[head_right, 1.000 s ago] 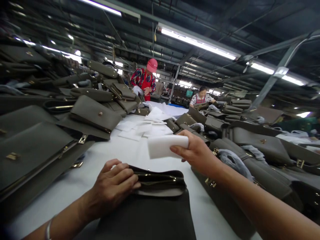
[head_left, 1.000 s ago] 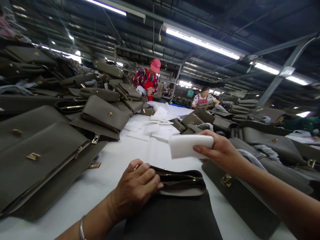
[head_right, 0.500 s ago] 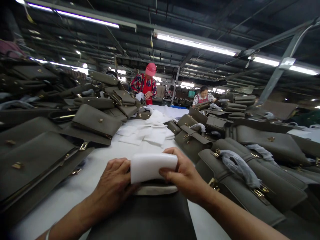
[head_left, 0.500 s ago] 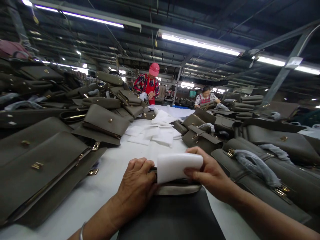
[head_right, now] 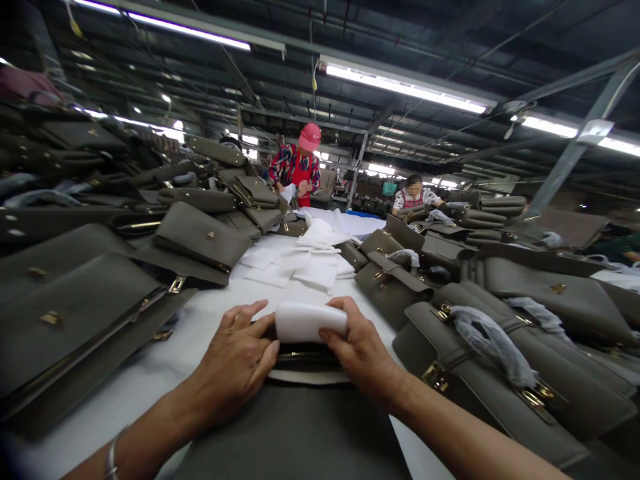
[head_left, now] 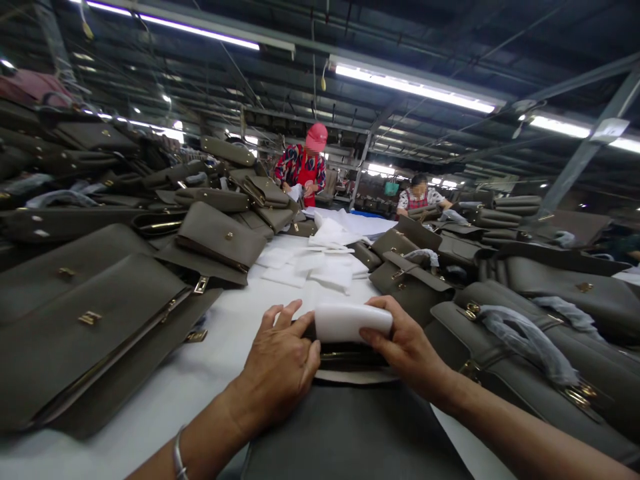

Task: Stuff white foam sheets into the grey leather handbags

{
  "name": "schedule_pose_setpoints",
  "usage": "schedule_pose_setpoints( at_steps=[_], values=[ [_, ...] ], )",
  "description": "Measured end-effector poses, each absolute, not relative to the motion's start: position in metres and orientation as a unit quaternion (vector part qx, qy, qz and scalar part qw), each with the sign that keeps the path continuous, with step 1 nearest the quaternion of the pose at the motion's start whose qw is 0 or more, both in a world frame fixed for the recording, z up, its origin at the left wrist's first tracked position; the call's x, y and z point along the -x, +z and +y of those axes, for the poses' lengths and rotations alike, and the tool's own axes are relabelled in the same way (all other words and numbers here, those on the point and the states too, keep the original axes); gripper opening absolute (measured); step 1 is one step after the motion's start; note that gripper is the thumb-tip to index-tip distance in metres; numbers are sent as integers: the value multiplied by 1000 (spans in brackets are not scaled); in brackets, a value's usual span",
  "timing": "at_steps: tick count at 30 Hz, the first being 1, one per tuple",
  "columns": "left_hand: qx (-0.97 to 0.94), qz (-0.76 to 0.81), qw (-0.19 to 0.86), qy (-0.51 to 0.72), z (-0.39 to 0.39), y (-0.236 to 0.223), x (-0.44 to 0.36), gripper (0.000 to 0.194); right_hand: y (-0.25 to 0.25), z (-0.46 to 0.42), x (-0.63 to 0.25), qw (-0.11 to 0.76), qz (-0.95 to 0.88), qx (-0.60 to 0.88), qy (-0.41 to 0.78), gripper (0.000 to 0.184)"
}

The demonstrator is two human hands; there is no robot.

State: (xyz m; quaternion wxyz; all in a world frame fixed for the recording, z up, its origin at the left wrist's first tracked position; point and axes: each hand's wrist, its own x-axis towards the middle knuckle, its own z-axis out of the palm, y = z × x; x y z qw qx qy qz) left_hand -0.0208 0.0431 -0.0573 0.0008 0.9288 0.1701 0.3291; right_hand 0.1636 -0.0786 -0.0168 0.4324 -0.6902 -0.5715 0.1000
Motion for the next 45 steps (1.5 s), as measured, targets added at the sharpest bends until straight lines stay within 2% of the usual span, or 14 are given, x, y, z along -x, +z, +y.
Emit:
schedule_pose_setpoints(
  at_steps=[3,7,9,12,15,19,23,27,32,35,37,40,42,45],
  values=[
    [-918,190,-16,347,41,-59,16,29,-18,-82,-163,439,-567,686,123,27],
    [-917,203,-34,342,41,-61,10,15,-19,-87,-171,558,-470,611,309,37],
    [-920,200,-32,335,42,-60,9,14,-19,-89,-176,598,-438,570,356,41],
    [-927,204,-18,315,42,-56,8,21,-20,-89,-180,601,-449,554,360,40],
    [-933,216,9,288,39,-53,9,25,-18,-88,-179,553,-506,589,302,35],
    [-931,247,26,269,33,-51,7,37,-13,-90,-176,400,-622,653,162,19],
    [-935,269,22,230,29,-47,4,32,-10,-94,-176,249,-651,716,47,20],
    [-939,273,24,210,27,-43,2,39,-9,-89,-172,175,-637,746,-85,23],
    [-944,263,22,198,27,-40,3,43,-17,-80,-169,243,-563,784,-95,27],
    [-945,265,30,187,30,-39,3,34,-26,-88,-176,219,-671,700,-105,27],
    [-946,263,42,185,31,-39,3,35,-24,-95,-183,202,-728,650,-81,26],
    [-945,260,58,189,31,-40,2,39,-5,-101,-190,154,-751,643,10,21],
    [-945,261,61,189,29,-39,2,39,13,-96,-188,87,-763,636,73,19],
    [-948,264,48,174,28,-33,2,36,32,-80,-175,-20,-780,621,70,24]
  ],
)
